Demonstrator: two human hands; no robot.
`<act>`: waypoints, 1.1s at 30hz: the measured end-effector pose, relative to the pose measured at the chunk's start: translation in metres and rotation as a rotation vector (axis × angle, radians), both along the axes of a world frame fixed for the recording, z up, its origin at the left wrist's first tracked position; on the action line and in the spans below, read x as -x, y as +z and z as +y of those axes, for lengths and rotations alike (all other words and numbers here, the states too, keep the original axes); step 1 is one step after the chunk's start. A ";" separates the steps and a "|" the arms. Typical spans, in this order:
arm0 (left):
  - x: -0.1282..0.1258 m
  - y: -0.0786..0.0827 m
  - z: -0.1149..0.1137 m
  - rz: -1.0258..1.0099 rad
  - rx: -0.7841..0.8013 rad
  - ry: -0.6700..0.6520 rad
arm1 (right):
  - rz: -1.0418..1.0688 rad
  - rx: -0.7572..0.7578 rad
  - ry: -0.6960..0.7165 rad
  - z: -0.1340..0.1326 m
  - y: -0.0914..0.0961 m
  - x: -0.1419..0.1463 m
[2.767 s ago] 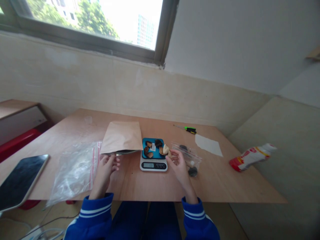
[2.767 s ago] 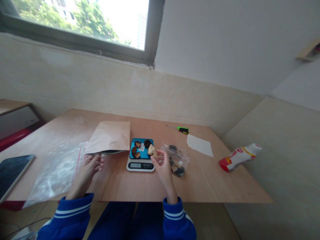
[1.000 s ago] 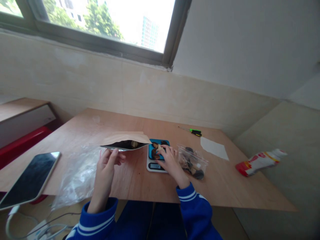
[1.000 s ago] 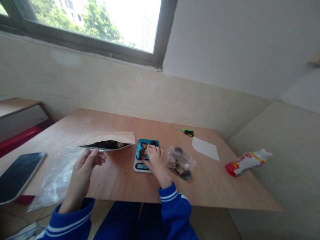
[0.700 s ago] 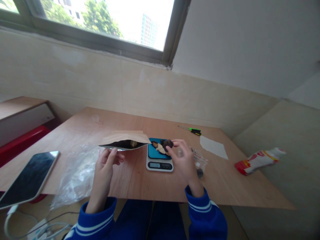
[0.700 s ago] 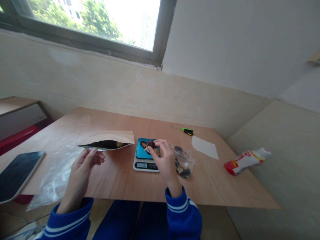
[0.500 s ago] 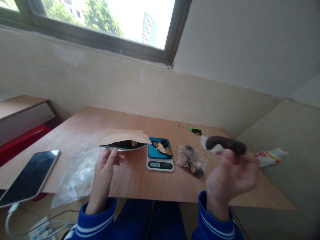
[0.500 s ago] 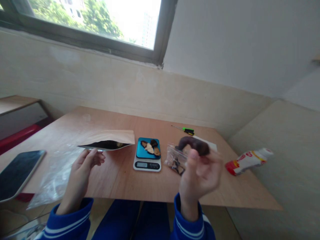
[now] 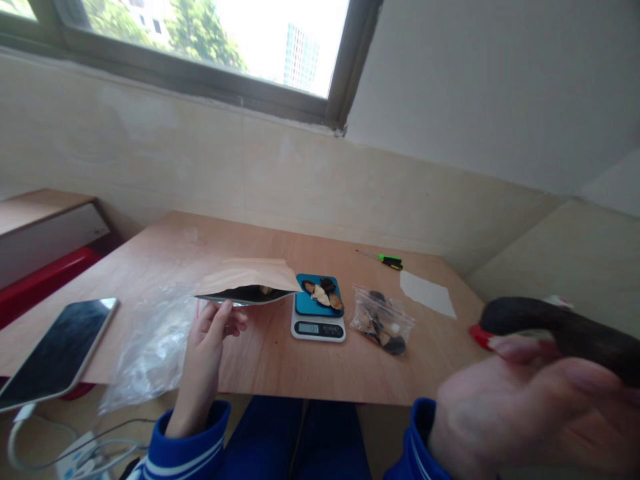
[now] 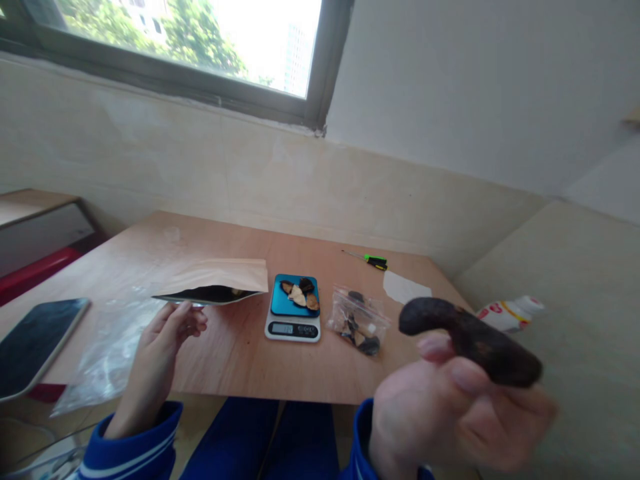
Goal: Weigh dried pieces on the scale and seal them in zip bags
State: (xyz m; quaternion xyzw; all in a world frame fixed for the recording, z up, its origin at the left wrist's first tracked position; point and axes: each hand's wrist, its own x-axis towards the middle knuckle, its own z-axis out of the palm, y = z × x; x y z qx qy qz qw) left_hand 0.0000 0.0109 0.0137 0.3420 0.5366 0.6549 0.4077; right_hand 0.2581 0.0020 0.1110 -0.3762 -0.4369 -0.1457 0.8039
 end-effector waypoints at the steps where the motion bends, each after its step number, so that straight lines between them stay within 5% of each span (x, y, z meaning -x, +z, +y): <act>1: 0.000 0.000 0.000 0.001 0.001 -0.002 | -0.006 -0.100 0.001 0.000 0.001 0.006; 3: 0.000 0.001 0.000 0.007 -0.002 -0.007 | -0.007 -0.173 0.064 -0.001 0.000 0.015; 10: 0.000 0.000 0.000 0.002 -0.013 -0.018 | -0.024 0.169 0.326 0.003 -0.017 0.029; 23: 0.002 -0.003 0.001 -0.012 -0.016 -0.035 | -0.134 0.216 0.472 0.008 -0.026 0.033; 33: 0.002 -0.003 0.000 -0.003 -0.012 -0.037 | -0.220 0.446 0.552 0.018 -0.039 0.027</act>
